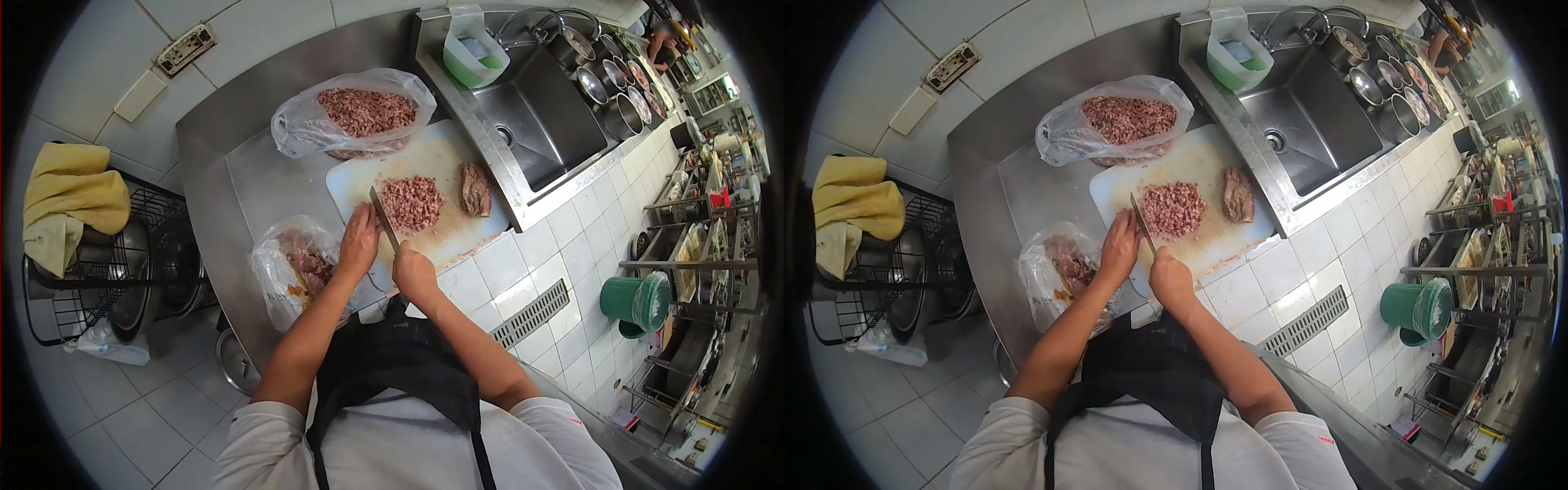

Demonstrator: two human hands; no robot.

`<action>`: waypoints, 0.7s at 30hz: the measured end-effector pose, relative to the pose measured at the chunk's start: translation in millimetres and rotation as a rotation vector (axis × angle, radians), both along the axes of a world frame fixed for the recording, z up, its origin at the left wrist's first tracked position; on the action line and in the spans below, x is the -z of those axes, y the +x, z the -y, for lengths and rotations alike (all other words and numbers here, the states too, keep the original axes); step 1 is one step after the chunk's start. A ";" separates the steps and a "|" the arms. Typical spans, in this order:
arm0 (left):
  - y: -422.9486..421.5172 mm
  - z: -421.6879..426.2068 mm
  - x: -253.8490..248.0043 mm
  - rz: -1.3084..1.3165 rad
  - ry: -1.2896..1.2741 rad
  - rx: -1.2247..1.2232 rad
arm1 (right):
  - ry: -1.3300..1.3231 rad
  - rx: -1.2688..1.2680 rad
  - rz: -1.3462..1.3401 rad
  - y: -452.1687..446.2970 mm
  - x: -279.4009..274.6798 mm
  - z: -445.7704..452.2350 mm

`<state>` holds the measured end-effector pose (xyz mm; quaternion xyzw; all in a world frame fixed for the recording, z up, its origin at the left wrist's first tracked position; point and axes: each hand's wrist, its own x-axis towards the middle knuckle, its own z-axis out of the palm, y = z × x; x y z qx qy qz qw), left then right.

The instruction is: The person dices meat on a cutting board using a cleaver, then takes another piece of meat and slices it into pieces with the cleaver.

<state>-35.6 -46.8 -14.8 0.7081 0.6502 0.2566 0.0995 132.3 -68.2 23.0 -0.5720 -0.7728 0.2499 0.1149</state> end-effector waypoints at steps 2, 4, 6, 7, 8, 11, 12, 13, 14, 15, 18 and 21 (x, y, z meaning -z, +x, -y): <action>0.0 -0.8 2.2 -0.009 -0.001 -0.001 | 0.003 -0.010 -0.020 -4.1 10.1 -2.2; -2.5 -2.2 5.4 0.009 -0.002 0.004 | 0.007 -0.022 -0.055 -10.1 15.1 -12.4; -4.1 -3.0 6.0 0.017 0.005 0.008 | 0.038 0.012 -0.083 -20.9 17.6 -27.4; -4.1 -2.2 5.7 0.016 0.010 0.009 | 0.056 0.028 -0.097 -26.2 17.4 -35.3; -3.2 -0.2 4.9 0.015 0.015 0.018 | 0.027 0.022 -0.110 -29.0 16.6 -42.6; -2.9 1.4 2.0 0.043 -0.024 0.001 | -0.030 0.022 -0.152 -29.1 14.6 -56.1; -3.1 1.0 -2.8 0.063 -0.031 0.012 | -0.037 0.021 -0.164 -24.4 15.0 -56.4; -4.3 1.9 -7.2 0.082 -0.040 0.020 | -0.046 0.018 -0.176 -19.5 15.9 -56.0; -6.1 3.8 -10.8 0.101 -0.053 0.029 | -0.046 0.012 -0.191 -13.1 17.3 -52.6; -8.5 4.2 -13.1 0.076 -0.054 0.044 | -0.046 0.007 -0.205 -4.9 18.0 -48.1; -11.0 3.9 -18.6 0.016 -0.061 0.073 | -0.049 -0.007 -0.210 11.8 21.0 -37.2; -11.5 1.3 -22.4 -0.023 -0.061 0.089 | -0.047 0.001 -0.189 12.8 19.0 -26.5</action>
